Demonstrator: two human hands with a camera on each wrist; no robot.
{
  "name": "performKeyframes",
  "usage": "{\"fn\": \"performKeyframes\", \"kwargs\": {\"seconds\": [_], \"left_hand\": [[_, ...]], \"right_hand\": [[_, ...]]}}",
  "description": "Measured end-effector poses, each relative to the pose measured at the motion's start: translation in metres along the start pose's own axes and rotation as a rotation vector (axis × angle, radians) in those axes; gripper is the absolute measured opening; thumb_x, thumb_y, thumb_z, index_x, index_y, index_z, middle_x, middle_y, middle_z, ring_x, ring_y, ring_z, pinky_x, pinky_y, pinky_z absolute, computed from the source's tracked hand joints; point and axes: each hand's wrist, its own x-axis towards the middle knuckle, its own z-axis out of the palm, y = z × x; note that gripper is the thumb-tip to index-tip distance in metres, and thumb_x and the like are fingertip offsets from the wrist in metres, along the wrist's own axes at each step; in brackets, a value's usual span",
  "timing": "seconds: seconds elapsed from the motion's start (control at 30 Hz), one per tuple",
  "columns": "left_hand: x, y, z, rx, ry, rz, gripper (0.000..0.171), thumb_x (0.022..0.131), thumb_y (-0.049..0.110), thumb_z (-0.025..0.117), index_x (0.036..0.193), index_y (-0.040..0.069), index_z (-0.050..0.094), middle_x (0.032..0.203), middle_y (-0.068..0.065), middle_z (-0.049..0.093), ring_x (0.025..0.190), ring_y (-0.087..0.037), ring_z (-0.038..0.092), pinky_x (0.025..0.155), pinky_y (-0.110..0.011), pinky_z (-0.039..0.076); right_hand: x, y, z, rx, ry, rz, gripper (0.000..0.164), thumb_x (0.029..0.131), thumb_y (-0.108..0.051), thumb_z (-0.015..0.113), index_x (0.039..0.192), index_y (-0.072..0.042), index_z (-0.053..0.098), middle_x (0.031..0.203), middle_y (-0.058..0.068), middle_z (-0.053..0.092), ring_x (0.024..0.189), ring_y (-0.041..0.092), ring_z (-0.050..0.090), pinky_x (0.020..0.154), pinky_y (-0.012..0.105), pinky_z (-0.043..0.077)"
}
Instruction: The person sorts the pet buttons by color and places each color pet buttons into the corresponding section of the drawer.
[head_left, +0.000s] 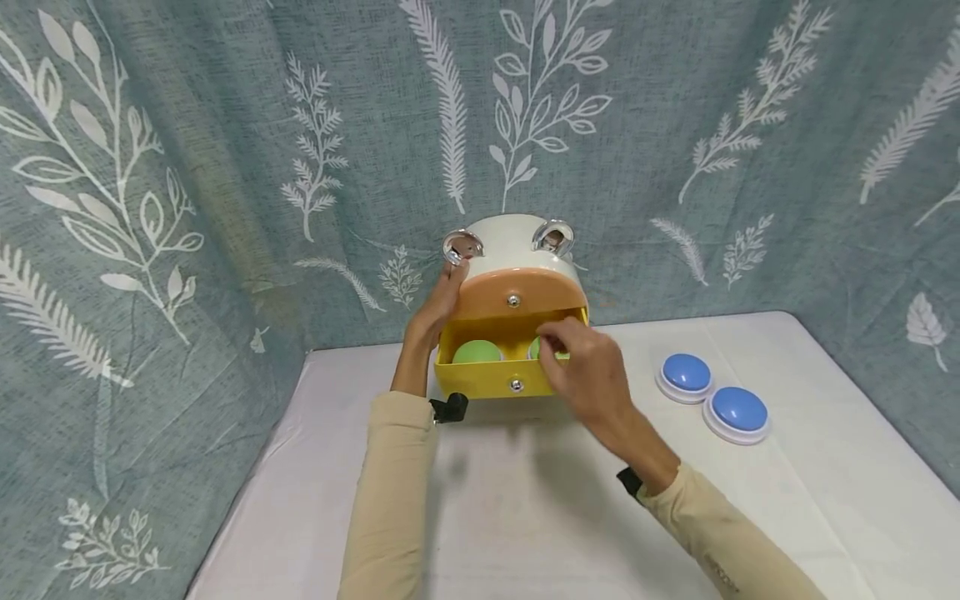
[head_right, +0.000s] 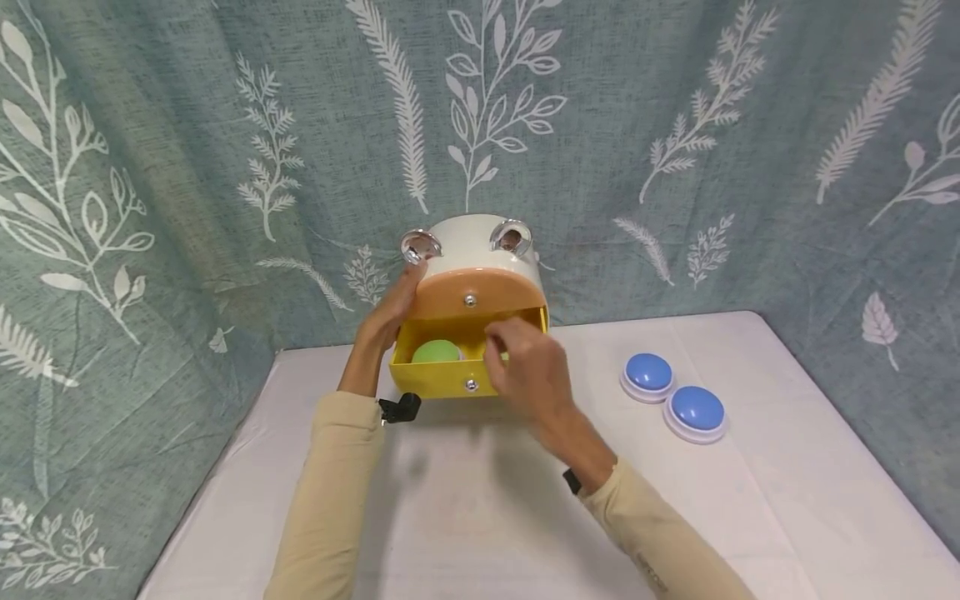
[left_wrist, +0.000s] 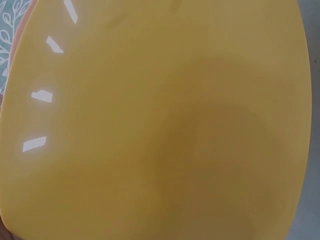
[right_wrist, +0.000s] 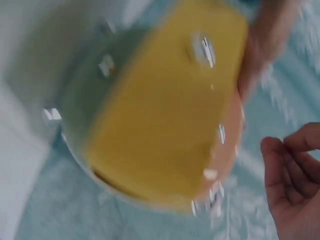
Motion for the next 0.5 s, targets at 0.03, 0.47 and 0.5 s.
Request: {"fn": "performKeyframes", "kwargs": {"seconds": [0.03, 0.47, 0.5], "left_hand": [[0.0, 0.0, -0.001, -0.001, 0.001, 0.008, 0.082, 0.111, 0.057, 0.024, 0.165, 0.018, -0.024, 0.176, -0.007, -0.023, 0.165, -0.027, -0.014, 0.135, -0.049, 0.001], [-0.005, -0.002, -0.001, 0.002, -0.015, 0.039, 0.08, 0.112, 0.055, 0.023, 0.165, 0.018, -0.023, 0.176, -0.007, -0.023, 0.165, -0.027, -0.015, 0.135, -0.052, 0.001], [-0.005, -0.001, 0.0, -0.001, -0.015, 0.045, 0.08, 0.112, 0.055, 0.023, 0.165, 0.017, -0.023, 0.175, -0.007, -0.024, 0.165, -0.028, -0.016, 0.135, -0.052, 0.001]], "right_hand": [[-0.009, -0.005, 0.006, -0.022, 0.026, -0.029, 0.007, 0.09, 0.0, 0.075, 0.096, -0.001, 0.078, 0.086, 0.011, 0.077, 0.075, 0.021, 0.072, 0.068, 0.034, 0.061], [-0.037, -0.005, 0.064, -0.347, -0.126, -0.077, 0.005, 0.091, 0.0, 0.077, 0.094, -0.004, 0.078, 0.09, 0.006, 0.062, 0.071, 0.019, 0.061, 0.059, 0.03, 0.056], [-0.033, -0.002, 0.066, -0.331, -0.119, -0.07, 0.005, 0.093, 0.0, 0.076, 0.093, -0.004, 0.078, 0.09, 0.006, 0.062, 0.071, 0.019, 0.06, 0.059, 0.03, 0.055]]}}
